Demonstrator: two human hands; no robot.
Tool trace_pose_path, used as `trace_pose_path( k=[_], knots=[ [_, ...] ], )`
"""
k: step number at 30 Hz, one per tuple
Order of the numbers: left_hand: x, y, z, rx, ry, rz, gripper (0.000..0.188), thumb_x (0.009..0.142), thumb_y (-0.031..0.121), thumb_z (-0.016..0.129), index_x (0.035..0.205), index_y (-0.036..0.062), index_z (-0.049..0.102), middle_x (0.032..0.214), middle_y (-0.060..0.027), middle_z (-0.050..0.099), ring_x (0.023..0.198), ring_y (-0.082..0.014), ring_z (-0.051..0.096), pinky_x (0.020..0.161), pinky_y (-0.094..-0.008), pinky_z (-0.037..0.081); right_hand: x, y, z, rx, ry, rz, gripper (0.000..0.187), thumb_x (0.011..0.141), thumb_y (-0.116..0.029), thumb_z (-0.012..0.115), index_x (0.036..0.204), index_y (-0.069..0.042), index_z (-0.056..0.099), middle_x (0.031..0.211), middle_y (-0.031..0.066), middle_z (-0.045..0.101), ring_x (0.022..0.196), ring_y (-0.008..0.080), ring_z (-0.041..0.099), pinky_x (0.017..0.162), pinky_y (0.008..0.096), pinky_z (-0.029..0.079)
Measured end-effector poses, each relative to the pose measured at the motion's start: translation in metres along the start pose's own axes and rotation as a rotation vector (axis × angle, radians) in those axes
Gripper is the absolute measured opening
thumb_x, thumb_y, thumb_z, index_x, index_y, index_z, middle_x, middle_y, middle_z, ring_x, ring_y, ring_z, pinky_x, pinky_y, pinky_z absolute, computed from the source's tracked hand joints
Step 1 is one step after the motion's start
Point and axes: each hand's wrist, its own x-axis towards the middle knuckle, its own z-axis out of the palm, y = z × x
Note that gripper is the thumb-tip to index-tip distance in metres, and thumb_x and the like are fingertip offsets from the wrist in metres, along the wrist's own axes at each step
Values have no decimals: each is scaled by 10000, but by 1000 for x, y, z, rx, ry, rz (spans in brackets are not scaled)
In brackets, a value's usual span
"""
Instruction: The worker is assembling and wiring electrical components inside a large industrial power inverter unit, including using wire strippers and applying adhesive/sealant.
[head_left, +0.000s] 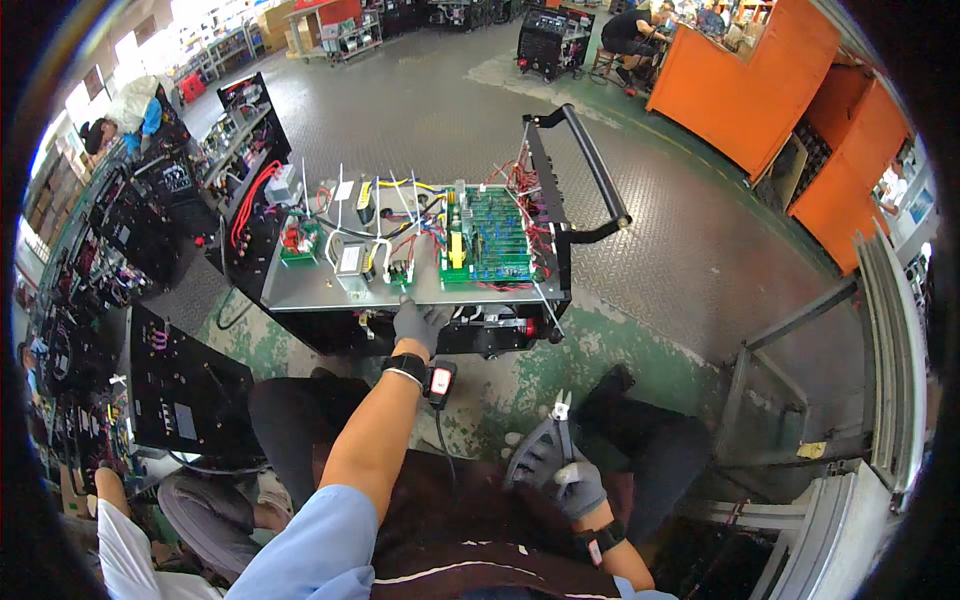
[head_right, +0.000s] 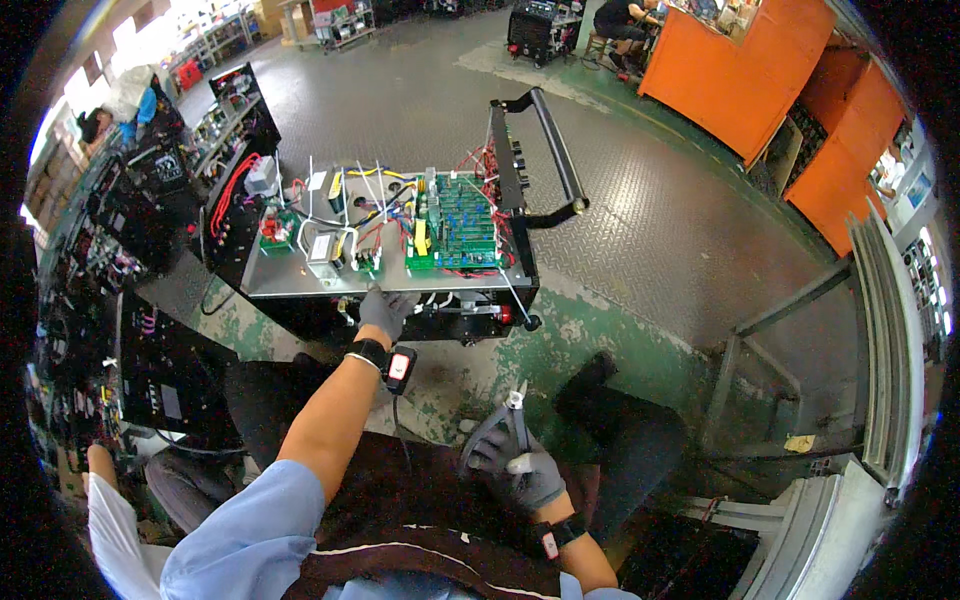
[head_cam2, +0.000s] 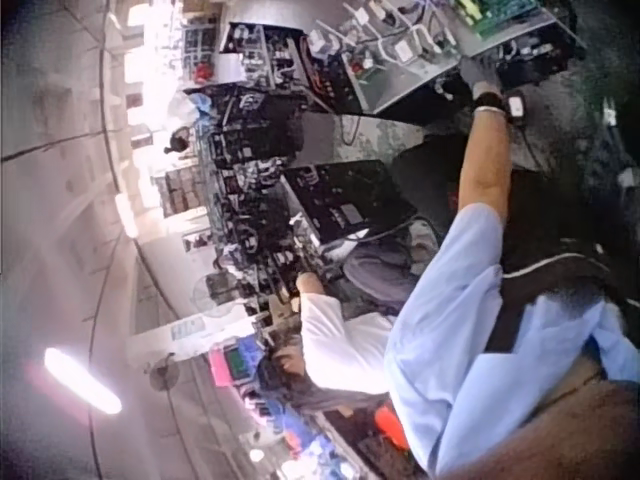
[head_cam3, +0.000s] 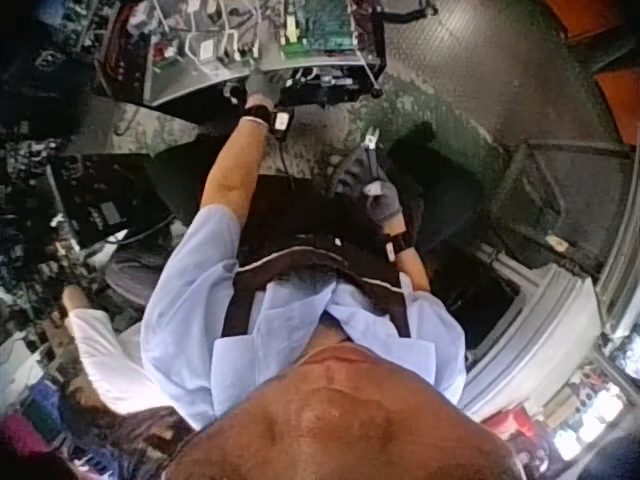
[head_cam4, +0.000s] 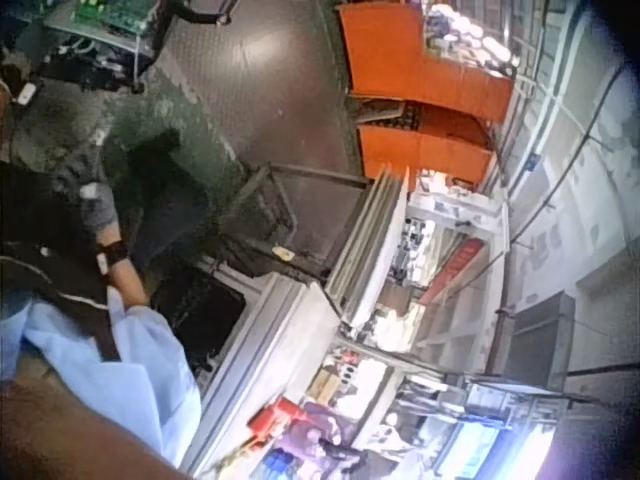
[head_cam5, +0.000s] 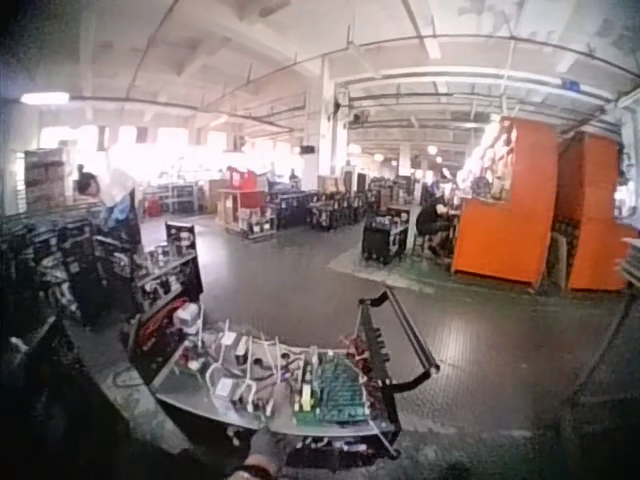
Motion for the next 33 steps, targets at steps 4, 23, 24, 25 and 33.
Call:
trace_pose_path(
  k=[4, 23, 24, 25, 33],
  knots=[
    [-8, 4, 6, 113, 75, 32, 588, 1064, 468, 349, 1366, -33, 404, 1332, -232, 470, 1207, -383, 530, 983, -551, 521, 13, -11, 11, 53, -8, 53, 907, 626, -150, 694, 1477, -95, 383, 1373, 225, 535, 1262, 410, 520, 1081, 530, 421],
    [-7, 35, 14, 162, 199, -89, 514, 1052, 441, 408, 1327, 12, 477, 1195, -198, 559, 1063, -352, 585, 891, -544, 551, 50, -205, 109, -717, 84, -125, 1072, 564, -286, 827, 1495, -29, 360, 1038, 155, 593, 917, 276, 602, 775, 372, 501],
    [-8, 37, 16, 136, 181, -96, 515, 1050, 439, 411, 1332, 12, 473, 1194, -198, 560, 1061, -353, 587, 895, -546, 549, 58, -214, 103, -825, 109, -71, 1069, 572, -295, 824, 1487, 1, 358, 1036, 144, 593, 923, 256, 602, 780, 358, 498],
    [-10, 40, 18, 111, 162, -104, 516, 1049, 438, 414, 1337, 13, 469, 1194, -198, 562, 1058, -354, 590, 900, -549, 547, 64, -223, 98, -1005, 131, 59, 1057, 576, -195, 789, 1518, -60, 330, 1066, 104, 593, 931, 222, 574, 855, 320, 458],
    [-98, -11, 69, 345, -22, -566, 660, 927, 417, 634, 1449, 80, 414, 1476, -211, 445, 1408, -397, 343, 1127, -669, 206, 141, -161, 31, -2503, 225, 73, 845, 679, -362, 831, 1355, -55, 426, 1236, 265, 520, 1118, 407, 539, 940, 476, 487]
  ],
)
